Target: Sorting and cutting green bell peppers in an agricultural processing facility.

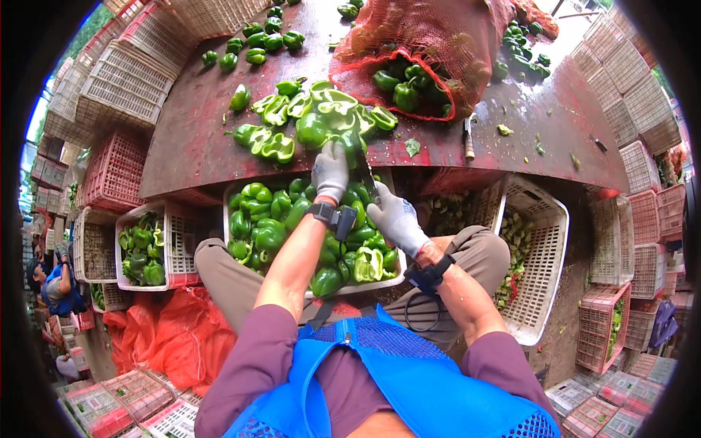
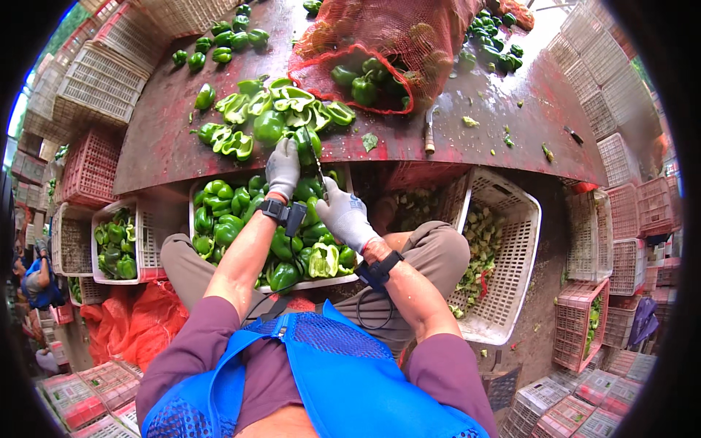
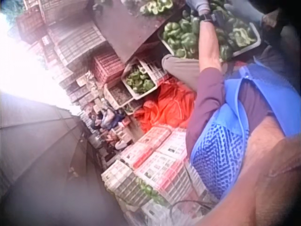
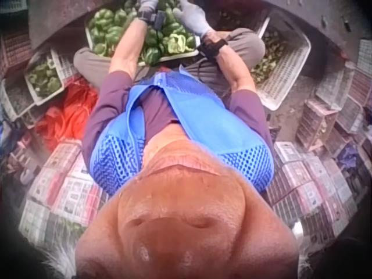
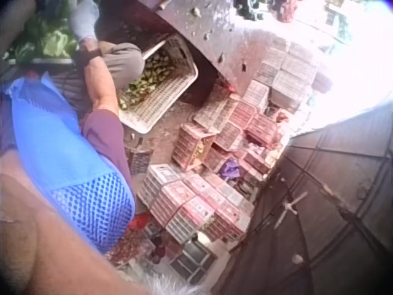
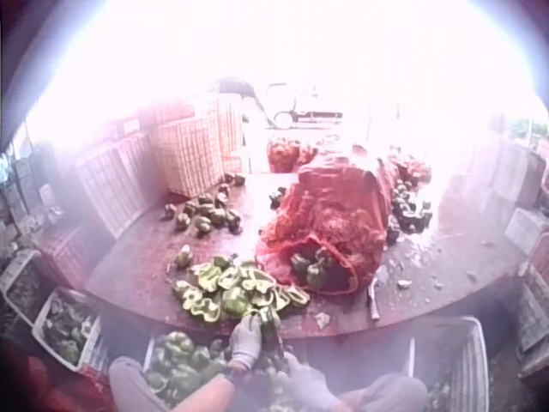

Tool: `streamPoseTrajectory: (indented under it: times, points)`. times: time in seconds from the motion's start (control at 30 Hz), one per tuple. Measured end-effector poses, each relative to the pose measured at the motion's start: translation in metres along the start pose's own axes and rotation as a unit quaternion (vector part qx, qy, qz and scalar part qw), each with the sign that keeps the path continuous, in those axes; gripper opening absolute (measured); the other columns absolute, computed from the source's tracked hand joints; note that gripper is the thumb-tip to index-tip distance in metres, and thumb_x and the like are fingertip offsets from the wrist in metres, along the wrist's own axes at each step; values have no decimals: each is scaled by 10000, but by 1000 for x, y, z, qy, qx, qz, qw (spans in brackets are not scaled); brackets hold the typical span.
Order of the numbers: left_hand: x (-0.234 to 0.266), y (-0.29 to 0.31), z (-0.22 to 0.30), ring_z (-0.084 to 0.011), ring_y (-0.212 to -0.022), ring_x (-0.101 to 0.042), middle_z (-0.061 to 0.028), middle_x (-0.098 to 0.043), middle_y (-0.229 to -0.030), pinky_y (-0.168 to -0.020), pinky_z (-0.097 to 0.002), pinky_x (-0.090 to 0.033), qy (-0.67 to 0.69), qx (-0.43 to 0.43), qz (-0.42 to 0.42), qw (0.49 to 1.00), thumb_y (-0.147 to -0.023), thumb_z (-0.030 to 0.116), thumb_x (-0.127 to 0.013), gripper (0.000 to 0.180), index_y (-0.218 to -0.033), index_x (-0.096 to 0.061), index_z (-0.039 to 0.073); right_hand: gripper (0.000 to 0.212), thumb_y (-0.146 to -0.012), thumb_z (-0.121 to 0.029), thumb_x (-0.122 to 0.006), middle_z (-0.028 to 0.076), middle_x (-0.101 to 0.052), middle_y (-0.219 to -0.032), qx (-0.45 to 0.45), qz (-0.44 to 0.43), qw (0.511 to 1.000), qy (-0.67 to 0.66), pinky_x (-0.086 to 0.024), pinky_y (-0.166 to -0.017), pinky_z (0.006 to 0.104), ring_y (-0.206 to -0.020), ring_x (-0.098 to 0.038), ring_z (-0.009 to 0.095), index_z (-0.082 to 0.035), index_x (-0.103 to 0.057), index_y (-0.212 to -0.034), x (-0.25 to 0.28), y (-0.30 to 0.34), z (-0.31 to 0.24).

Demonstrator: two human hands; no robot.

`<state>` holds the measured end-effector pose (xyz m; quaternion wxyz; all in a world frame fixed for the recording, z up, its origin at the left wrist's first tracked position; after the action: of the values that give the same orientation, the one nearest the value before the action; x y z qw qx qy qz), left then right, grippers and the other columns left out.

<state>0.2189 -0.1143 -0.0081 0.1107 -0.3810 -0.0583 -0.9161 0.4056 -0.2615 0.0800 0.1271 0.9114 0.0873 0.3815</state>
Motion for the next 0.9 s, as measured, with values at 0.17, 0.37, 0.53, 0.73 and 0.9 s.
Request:
streamPoseTrajectory:
  times: [0.17, 0.37, 0.53, 0.73, 0.9]
  points:
    - [2, -6, 8, -519, -1348, -706, -338, -723, -1466, -1125, -595, -566, -40, -38, -19, 998, -1167, 685, -542, 761, -1630, -634, 88, 482, -1039, -296, -613, 291, -836, -1061, 18, -21, 999, 46, -615, -971, 624, -1022, -817, 505, -40, -620, -1447, 7, -38, -9]
    - [-4, -37, 8, -551, -1187, -752, -345, -790, -1251, -1009, -616, -590, 37, -54, -43, 997, -1149, 576, -654, 628, -1451, -703, 27, 484, -1010, -279, -654, 303, -829, -1072, 66, -63, 990, 107, -609, -1007, 574, -1034, -819, 478, 21, -676, -1389, 36, -94, -31]
    - [29, -80, -7, -510, -1229, -767, -297, -821, -1268, -1053, -576, -602, -34, -52, -93, 994, -1040, 676, -733, 702, -1391, -786, 70, 425, -979, -277, -681, 273, -831, -1151, 68, -127, 979, 147, -637, -949, 535, -1051, -822, 430, 6, -774, -1283, 49, -131, -77]
    - [24, -95, 44, -461, -1212, -800, -282, -840, -1250, -1055, -525, -613, -28, -97, -152, 983, -1000, 657, -776, 689, -1335, -837, 58, 306, -936, -247, -707, 208, -830, -876, 137, -129, 977, 103, -623, -717, 493, -717, -800, 363, 27, -814, -1019, 79, -186, -25]
    - [31, -101, 35, -416, -1210, -822, -258, -852, -1287, -1059, -486, -616, -3, -79, -229, 970, -976, 523, -831, 671, -1430, -799, 29, 167, -985, -211, -718, 43, -716, -820, 222, -247, 937, -113, -546, -681, 383, -743, -680, 181, -62, -795, -980, 108, -213, 2]
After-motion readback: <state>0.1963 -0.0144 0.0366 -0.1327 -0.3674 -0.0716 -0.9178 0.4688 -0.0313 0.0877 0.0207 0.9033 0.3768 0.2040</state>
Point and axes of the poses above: each hand's wrist, its own y-axis away from the middle knuckle, its own x-axis out of the back of the hand, z = x × y, the point moved 4 cm from there along -y, towards the middle knuckle
